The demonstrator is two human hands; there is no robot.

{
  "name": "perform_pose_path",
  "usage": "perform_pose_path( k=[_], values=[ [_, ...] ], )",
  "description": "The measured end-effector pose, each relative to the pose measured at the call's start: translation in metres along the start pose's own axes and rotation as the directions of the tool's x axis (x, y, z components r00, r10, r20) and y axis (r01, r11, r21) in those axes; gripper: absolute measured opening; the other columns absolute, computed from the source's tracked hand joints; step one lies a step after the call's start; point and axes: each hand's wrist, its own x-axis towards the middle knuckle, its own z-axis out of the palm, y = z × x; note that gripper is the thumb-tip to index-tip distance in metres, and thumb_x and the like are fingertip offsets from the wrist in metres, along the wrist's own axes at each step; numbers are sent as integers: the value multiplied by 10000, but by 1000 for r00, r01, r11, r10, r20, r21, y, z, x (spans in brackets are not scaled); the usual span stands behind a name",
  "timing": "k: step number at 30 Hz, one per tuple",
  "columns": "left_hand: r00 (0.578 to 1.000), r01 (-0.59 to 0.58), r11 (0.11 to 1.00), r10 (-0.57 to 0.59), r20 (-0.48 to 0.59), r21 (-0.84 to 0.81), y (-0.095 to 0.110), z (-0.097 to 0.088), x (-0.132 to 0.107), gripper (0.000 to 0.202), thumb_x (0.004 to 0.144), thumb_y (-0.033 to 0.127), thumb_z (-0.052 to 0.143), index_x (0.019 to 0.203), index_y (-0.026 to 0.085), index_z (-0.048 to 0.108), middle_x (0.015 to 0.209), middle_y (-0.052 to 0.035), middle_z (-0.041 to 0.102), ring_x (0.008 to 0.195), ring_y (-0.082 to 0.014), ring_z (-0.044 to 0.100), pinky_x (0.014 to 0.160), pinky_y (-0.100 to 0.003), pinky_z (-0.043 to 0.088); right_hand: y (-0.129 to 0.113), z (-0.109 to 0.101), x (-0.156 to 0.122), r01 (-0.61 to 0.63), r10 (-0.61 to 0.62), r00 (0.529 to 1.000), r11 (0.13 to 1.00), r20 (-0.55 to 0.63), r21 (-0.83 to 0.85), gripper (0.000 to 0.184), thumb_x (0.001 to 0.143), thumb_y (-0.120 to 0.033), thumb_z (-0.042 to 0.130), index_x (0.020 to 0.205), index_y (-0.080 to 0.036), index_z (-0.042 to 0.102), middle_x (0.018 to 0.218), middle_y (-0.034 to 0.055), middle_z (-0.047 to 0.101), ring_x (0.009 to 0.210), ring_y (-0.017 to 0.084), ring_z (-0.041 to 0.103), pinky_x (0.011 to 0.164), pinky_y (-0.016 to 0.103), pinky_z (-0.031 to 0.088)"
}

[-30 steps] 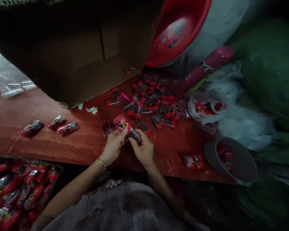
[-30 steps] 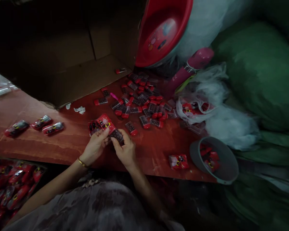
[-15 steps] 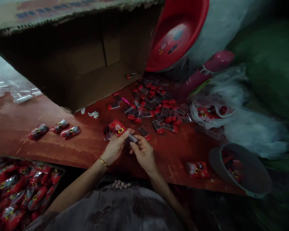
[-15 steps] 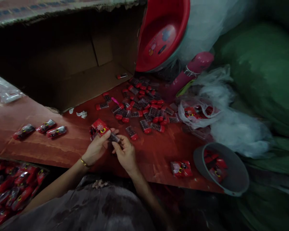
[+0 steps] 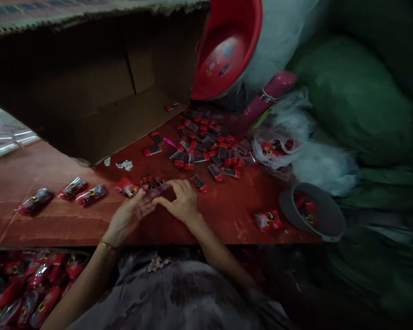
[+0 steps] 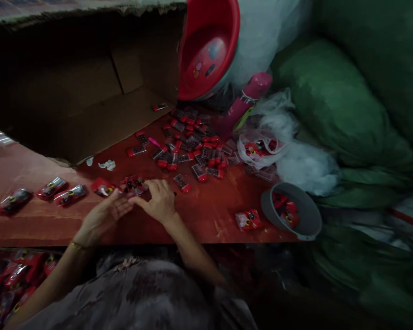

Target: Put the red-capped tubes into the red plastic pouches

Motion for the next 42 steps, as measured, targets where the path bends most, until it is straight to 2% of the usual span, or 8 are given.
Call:
perform_pose_path(
  k=[6, 10, 14, 18, 24, 32, 37, 42],
  values=[
    [892, -375, 895, 278, -357, -241, 51, -31, -3, 299, 939, 343, 403, 829, 174, 624, 784, -20, 708, 722, -99, 672, 707, -215, 529, 59, -20, -12, -201, 228, 973, 912, 34, -359, 356, 887, -246, 449, 1197, -113, 564, 1181, 187, 614, 1083, 323, 505, 909, 523, 369],
    [859, -454, 870, 484, -166, 191, 25, -2, 8, 245, 752, 353, 679, 921, 177, 668, 865, -76, 714, 866, -209, 669, 837, -341, 506, 73, -22, -23, -72, 118, 988, 927, 104, -368, 374, 872, -154, 404, 1211, -164, 561, 1307, 136, 549, 1264, 304, 398, 1018, 558, 266],
    [678, -584, 299, 690, 252, 754, -8, 26, 40, 290, 610, 268, 778, 894, 249, 726, 1175, -97, 651, 1281, -334, 421, 1108, -489, 209, 62, -17, -24, -54, 73, 996, 939, 43, -339, 367, 867, -279, 481, 1204, -162, 567, 1353, 156, 498, 1314, 305, 353, 1041, 555, 258],
    [627, -499, -116, 636, 450, 859, -16, 26, 65, 147, 745, 275, 653, 867, 286, 735, 1255, -86, 609, 1335, -350, 342, 1109, -570, 82, 48, -17, -25, -21, 21, 1000, 965, -3, -261, 283, 871, -293, 507, 1106, -189, 625, 1257, 120, 587, 1267, 278, 426, 1037, 516, 292],
    [585, -469, -254, 628, 513, 846, -18, 22, 56, 258, 828, 314, 543, 1011, 263, 718, 1368, -113, 508, 1361, -353, 294, 1098, -577, 127, 22, -10, -18, -104, 104, 994, 995, -31, -8, 246, 889, -308, 493, 1025, -181, 653, 1016, 93, 699, 940, 220, 616, 862, 378, 456],
    [562, -617, 34, 718, 410, 786, -17, 37, 28, 459, 750, 326, 658, 1203, 262, 610, 1410, -93, 466, 1351, -304, 331, 1115, -480, 177, 7, 3, 8, -416, 420, 901, 769, 106, 485, 298, 861, -439, 484, 792, -183, 620, 698, 4, 657, 587, 129, 574, 569, 236, 455],
    [829, -545, 666, 517, 212, 509, -20, 49, 27, 321, 647, 420, 744, 850, 170, 736, 825, -50, 717, 792, -200, 637, 754, -267, 473, 0, -1, 3, -347, 371, 928, 841, 25, 416, 333, 901, -404, 424, 648, -207, 514, 564, -32, 531, 536, 111, 501, 530, 221, 388],
    [934, -355, 892, 349, 72, 278, -27, 58, 30, 358, 479, 418, 833, 669, 141, 711, 612, 5, 658, 544, -94, 541, 541, -198, 429, 4, -7, 0, -211, 211, 977, 974, 14, 80, 405, 960, -359, 304, 685, -196, 553, 629, 23, 576, 621, 155, 518, 629, 282, 404]
  ],
)
